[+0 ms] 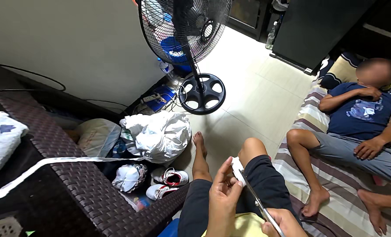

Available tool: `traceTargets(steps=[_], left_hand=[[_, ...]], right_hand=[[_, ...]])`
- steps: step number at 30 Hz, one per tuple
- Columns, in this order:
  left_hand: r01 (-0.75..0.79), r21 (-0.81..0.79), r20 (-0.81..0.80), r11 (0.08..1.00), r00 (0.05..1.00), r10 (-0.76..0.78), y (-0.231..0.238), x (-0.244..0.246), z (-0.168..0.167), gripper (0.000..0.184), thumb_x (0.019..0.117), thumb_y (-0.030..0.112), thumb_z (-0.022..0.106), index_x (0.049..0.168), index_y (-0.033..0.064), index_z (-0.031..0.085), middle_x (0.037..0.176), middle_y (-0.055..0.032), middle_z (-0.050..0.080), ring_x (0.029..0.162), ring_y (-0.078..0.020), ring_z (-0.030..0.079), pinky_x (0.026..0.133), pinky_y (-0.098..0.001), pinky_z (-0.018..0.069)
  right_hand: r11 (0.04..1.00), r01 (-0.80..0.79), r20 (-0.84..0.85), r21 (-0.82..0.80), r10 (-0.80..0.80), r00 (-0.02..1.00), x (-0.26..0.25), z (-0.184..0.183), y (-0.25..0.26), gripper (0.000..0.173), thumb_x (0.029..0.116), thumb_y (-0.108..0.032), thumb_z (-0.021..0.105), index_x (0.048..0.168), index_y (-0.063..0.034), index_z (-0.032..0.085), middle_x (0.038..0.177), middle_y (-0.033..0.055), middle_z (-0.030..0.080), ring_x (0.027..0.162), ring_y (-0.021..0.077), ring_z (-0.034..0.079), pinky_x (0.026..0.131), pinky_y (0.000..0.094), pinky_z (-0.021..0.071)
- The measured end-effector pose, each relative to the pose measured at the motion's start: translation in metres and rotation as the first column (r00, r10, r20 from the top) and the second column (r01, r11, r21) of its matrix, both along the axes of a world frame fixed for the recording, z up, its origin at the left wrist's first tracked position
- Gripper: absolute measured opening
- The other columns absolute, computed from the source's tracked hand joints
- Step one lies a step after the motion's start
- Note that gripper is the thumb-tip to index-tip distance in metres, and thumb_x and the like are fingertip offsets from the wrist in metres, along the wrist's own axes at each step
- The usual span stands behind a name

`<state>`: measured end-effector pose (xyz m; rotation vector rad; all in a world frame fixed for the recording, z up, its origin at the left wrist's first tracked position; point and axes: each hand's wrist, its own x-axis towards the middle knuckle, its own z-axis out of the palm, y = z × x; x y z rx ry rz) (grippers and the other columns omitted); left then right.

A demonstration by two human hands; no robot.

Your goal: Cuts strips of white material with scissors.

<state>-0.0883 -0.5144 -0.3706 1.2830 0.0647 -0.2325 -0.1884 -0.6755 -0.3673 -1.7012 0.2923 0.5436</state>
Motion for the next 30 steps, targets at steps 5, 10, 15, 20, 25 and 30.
traceTargets(steps=[5, 10, 15, 20, 25, 30], left_hand=[[-0.093, -0.074, -0.165, 0.993, 0.983, 0.08, 0.003, 0.012, 0.008, 0.047, 0.0916, -0.006, 0.055, 0.138, -0.004, 0.051, 0.102, -0.0053, 0.071, 0.088, -0.0091, 0.069, 0.076, -0.0211, 0.0571], [-0.111, -0.106, -0.209, 0.988, 0.974, 0.087, 0.003, 0.015, 0.01, 0.046, 0.0863, -0.01, 0.059, 0.132, -0.0028, 0.055, 0.096, -0.0043, 0.07, 0.085, -0.0098, 0.069, 0.076, -0.0223, 0.0582], [-0.069, -0.074, -0.124, 0.995, 0.99, 0.059, 0.005, 0.013, 0.011, 0.048, 0.0835, -0.011, 0.062, 0.131, -0.0043, 0.055, 0.096, -0.0037, 0.068, 0.084, -0.0085, 0.068, 0.076, -0.0207, 0.0576], [-0.036, -0.059, -0.16, 0.998, 0.987, 0.026, 0.005, 0.015, 0.011, 0.047, 0.0863, -0.01, 0.06, 0.133, -0.0043, 0.054, 0.092, -0.0046, 0.068, 0.08, -0.0092, 0.068, 0.073, -0.0217, 0.0578], [0.07, -0.032, -0.184, 0.997, 0.98, -0.074, 0.006, 0.011, 0.012, 0.059, 0.0839, -0.01, 0.063, 0.14, -0.0049, 0.045, 0.082, -0.0017, 0.065, 0.072, -0.0081, 0.065, 0.069, -0.0212, 0.0562], [0.104, -0.034, -0.212, 0.994, 0.971, -0.109, 0.005, 0.008, 0.01, 0.066, 0.0825, -0.011, 0.064, 0.144, -0.0046, 0.04, 0.08, -0.0019, 0.064, 0.071, -0.0088, 0.065, 0.07, -0.0225, 0.0566]], right_hand=[[0.999, -0.003, 0.033, -0.037, 0.004, 0.999, -0.006, -0.001, 0.001, 0.051, 0.092, -0.047, 0.068, 0.072, -0.0006, 0.061, 0.058, -0.0053, 0.046, 0.053, -0.0002, 0.042, 0.051, 0.0222, 0.034], [0.998, -0.009, 0.03, -0.058, 0.011, 0.999, -0.007, 0.003, 0.002, 0.05, 0.0918, -0.045, 0.069, 0.072, 0.0005, 0.061, 0.058, -0.0036, 0.047, 0.054, 0.0015, 0.043, 0.052, 0.0238, 0.035], [0.999, 0.001, 0.036, -0.052, 0.001, 0.999, -0.007, 0.003, 0.002, 0.051, 0.0917, -0.046, 0.069, 0.072, -0.0001, 0.06, 0.058, -0.0047, 0.047, 0.053, 0.0004, 0.042, 0.052, 0.0226, 0.0343], [1.0, 0.007, 0.058, -0.019, -0.006, 0.998, -0.007, 0.001, 0.002, 0.052, 0.0923, -0.049, 0.067, 0.072, -0.0009, 0.06, 0.058, -0.0058, 0.046, 0.053, -0.0013, 0.041, 0.051, 0.0209, 0.0332], [0.999, -0.039, 0.021, 0.005, 0.039, 0.999, -0.006, -0.004, -0.002, 0.068, 0.0904, -0.07, 0.056, 0.08, -0.0024, 0.063, 0.062, -0.0038, 0.05, 0.056, 0.003, 0.046, 0.053, 0.0262, 0.0384], [1.0, -0.031, 0.017, -0.004, 0.031, 0.999, -0.007, -0.012, -0.004, 0.073, 0.0871, -0.078, 0.053, 0.078, -0.0062, 0.062, 0.06, -0.0054, 0.049, 0.053, 0.0026, 0.046, 0.051, 0.0259, 0.0388]])
